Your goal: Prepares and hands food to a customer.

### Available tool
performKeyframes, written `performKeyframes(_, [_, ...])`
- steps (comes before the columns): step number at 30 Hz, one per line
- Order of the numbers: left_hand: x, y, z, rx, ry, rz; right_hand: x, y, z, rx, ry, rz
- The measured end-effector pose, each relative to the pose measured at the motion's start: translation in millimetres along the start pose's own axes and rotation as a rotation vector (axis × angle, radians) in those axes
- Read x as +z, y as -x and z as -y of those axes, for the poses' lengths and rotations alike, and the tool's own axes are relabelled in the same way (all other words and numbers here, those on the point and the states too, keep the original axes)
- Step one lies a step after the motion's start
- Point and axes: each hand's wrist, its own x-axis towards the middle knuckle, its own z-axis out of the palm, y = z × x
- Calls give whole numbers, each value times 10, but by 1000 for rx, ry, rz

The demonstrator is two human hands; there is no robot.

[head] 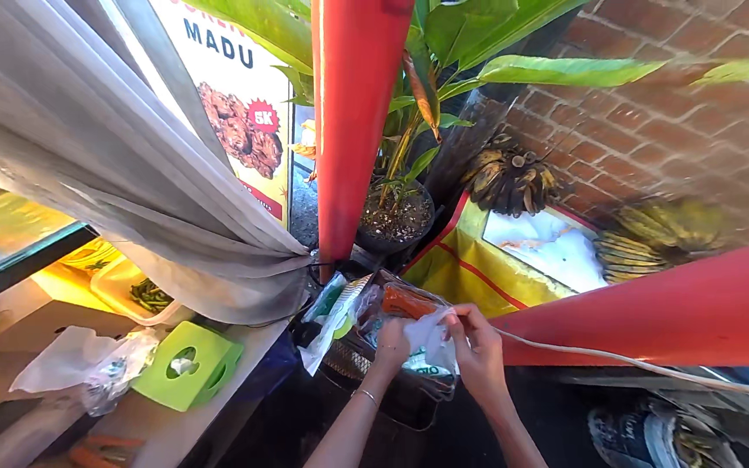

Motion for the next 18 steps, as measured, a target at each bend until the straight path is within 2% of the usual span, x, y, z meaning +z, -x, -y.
performKeyframes(4, [-6,24,117,-43,152,-1,-89,-101,132,53,-138,-88])
performKeyframes(7, [-28,31,106,-198,-14,43,-101,-192,568,-33,-253,-173])
performKeyframes(10, [3,146,13,-241,-197,97,-294,-351,1188,-112,-322,-226])
performKeyframes(12, [8,373,40,-82,-143,113,-510,-462,1374,-79,-439,-233])
performKeyframes(15, [-496,805,-220,182,-7,358,-779,-518,1565,124,-772,-298])
performKeyframes(17, [-935,1217,-364,372,423,380,-798,-602,2048,430,-738,-483])
performKeyframes(18, [-1093,1376,-338,483,638,375,-812,-596,2079,458,-753,-526])
